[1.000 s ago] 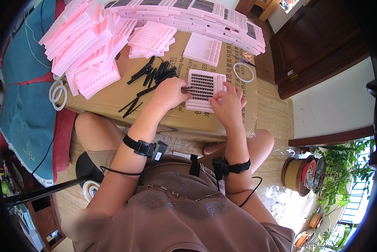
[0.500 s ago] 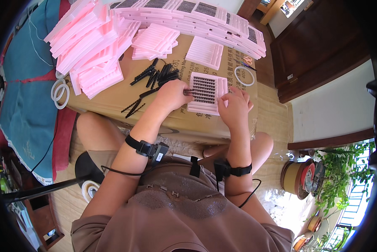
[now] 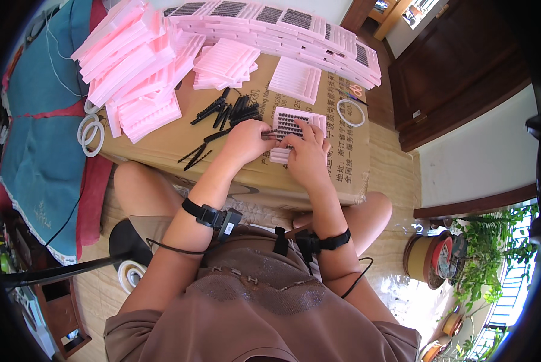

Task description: The person sits on the floor and assembles hair accessories by inserting black spiral hair ties into pink plastic trays. They pick up each hair tie, place it into a slot, and repeat the process across multiple trays.

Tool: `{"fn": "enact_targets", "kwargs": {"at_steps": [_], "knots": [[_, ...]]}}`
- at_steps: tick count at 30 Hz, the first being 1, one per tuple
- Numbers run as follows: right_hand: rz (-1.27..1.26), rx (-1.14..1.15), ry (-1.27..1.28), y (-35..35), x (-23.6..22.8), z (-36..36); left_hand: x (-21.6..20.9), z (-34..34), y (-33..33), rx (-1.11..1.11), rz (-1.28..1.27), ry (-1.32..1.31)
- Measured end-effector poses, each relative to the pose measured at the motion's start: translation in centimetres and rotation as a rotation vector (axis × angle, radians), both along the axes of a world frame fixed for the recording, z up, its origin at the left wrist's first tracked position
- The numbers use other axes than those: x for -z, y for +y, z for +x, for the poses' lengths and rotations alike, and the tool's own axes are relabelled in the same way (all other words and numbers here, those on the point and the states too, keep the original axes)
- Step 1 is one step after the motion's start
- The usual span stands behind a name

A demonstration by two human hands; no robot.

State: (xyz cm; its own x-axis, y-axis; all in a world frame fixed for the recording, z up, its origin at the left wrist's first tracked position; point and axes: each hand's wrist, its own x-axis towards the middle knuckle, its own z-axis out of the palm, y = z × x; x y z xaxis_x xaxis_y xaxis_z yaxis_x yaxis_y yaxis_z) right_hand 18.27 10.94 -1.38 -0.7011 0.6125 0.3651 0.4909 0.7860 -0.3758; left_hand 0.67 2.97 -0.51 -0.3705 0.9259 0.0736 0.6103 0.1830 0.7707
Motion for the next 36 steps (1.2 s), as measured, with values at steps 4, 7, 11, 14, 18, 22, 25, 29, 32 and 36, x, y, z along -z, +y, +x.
{"fn": "enact_targets", "kwargs": {"at_steps": [4, 7, 11, 14, 18, 22, 25, 29, 32, 36], "knots": [[0.029, -0.018, 0.033, 1.5, -0.5, 0.9, 0.3, 0.7, -0.3, -0.067, 0.229, -0.531], [-0.032, -0.021, 0.170, 2.1, -1.4, 0.7, -0.4, 1.0, -0.7, -0.022, 0.175, -0.995], [-0.622, -0.077, 0.561, 1.4, -2.5, -0.9, -1.3, 2.2, -1.0, 0.077, 0.231, -1.318], [-0.937, -0.075, 0.580, 1.0, -3.1, -1.5, -1.4, 2.7, -0.8, 0.147, 0.233, -1.394], [-1.167, -0.175, 0.783, 0.5, -3.3, -1.7, -0.7, 2.8, -0.6, 0.175, 0.218, -1.394], [-1.241, -0.198, 0.797, 0.9, -3.2, -1.6, -0.2, 2.8, -0.8, 0.241, 0.253, -1.606], [-1.245, -0.178, 0.774, 1.1, -3.3, -1.7, -0.2, 2.7, -0.8, 0.257, 0.238, -1.636], [-1.125, -0.042, 0.701, 0.4, -3.2, -2.1, -0.4, 3.7, -0.2, 0.085, 0.294, -1.375], [-1.209, -0.019, 0.797, -0.2, -3.0, -2.4, -0.3, 4.6, -0.1, -0.030, 0.345, -1.115], [-1.237, -0.026, 0.831, -0.3, -2.6, -2.8, -0.2, 5.1, 0.3, -0.102, 0.398, -0.922]]}}
